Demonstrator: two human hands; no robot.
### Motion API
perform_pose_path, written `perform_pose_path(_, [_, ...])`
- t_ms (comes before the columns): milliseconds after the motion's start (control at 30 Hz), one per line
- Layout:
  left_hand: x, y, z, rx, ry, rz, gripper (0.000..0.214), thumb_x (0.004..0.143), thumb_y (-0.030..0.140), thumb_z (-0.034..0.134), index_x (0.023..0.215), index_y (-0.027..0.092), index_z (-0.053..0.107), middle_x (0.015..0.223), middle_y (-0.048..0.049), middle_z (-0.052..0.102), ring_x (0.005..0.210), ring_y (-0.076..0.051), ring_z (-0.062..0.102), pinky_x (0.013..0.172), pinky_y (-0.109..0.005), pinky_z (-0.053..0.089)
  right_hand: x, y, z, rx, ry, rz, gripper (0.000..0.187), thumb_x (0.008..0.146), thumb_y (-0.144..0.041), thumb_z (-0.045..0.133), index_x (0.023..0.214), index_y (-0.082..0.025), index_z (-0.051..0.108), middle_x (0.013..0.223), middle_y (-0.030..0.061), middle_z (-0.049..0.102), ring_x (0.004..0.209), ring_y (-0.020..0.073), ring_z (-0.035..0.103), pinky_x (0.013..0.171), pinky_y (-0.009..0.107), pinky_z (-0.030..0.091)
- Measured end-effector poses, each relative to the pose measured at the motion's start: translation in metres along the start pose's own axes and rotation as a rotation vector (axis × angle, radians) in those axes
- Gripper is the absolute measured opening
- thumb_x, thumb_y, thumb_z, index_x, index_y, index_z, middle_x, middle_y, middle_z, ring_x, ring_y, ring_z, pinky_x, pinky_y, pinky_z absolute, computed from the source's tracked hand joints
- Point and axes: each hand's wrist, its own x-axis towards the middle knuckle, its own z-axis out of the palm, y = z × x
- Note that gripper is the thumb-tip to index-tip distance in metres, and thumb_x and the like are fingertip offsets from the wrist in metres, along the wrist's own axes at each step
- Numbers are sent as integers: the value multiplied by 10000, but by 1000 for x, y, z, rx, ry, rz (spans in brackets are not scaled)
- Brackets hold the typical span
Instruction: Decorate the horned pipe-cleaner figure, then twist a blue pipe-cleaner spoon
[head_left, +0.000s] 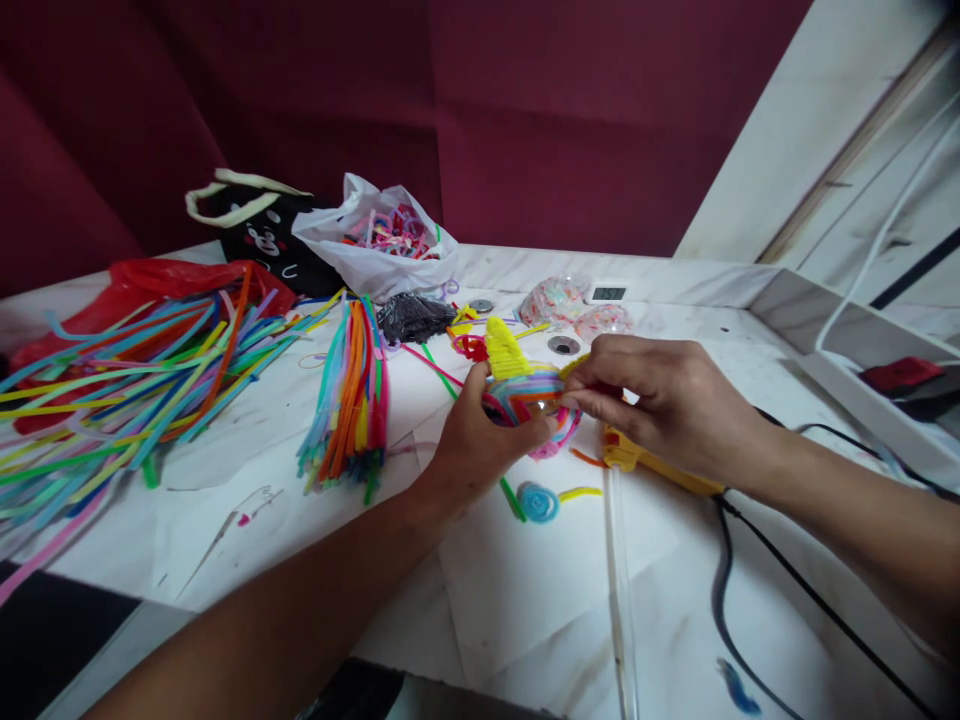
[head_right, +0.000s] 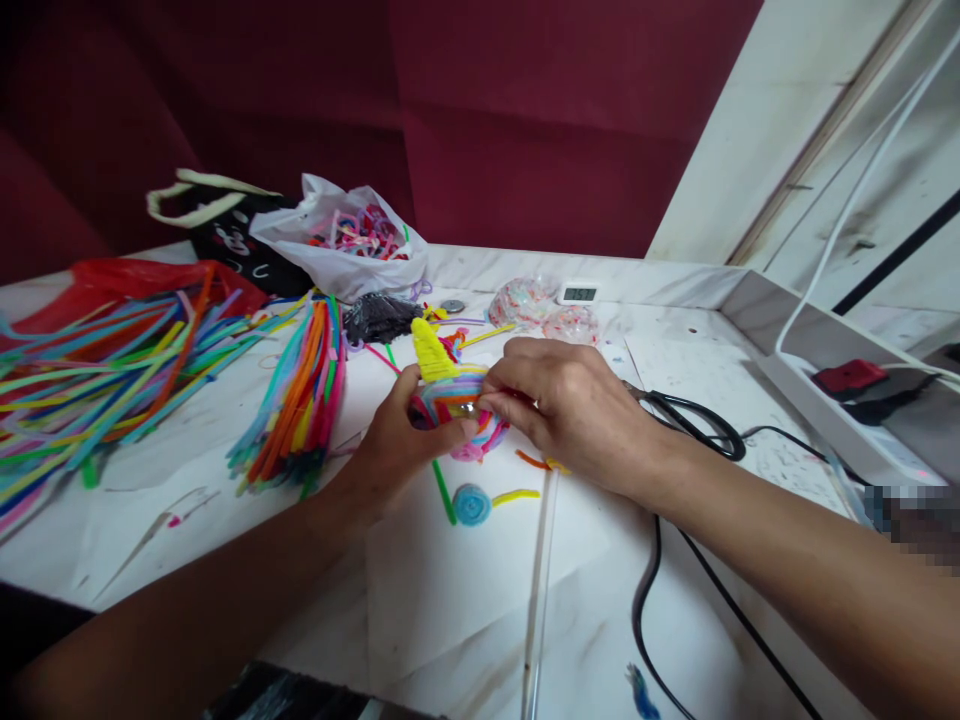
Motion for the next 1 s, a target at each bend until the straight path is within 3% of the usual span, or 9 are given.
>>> perform_pose_path(300, [0,-2,-1,5,18,-8,551,663,323,813,1117,205,523,1053,-22,674,896,-159,644,703,-228,506,-7,1,12,-5,124,8,118,914,-230,585,856,-162,662,744,36,617,668,152,568,611,274,431])
perform_pose_path(1000, [2,-8,0,-118,-24,-11,549,653,290,819,1107,211,521,1175,-47,668,1011,-203,649,866,-318,517,-12,-1,20,-24,186,19,88,901,-206,610,845,-150,647,736,39,618,652,134,550,600,261,427])
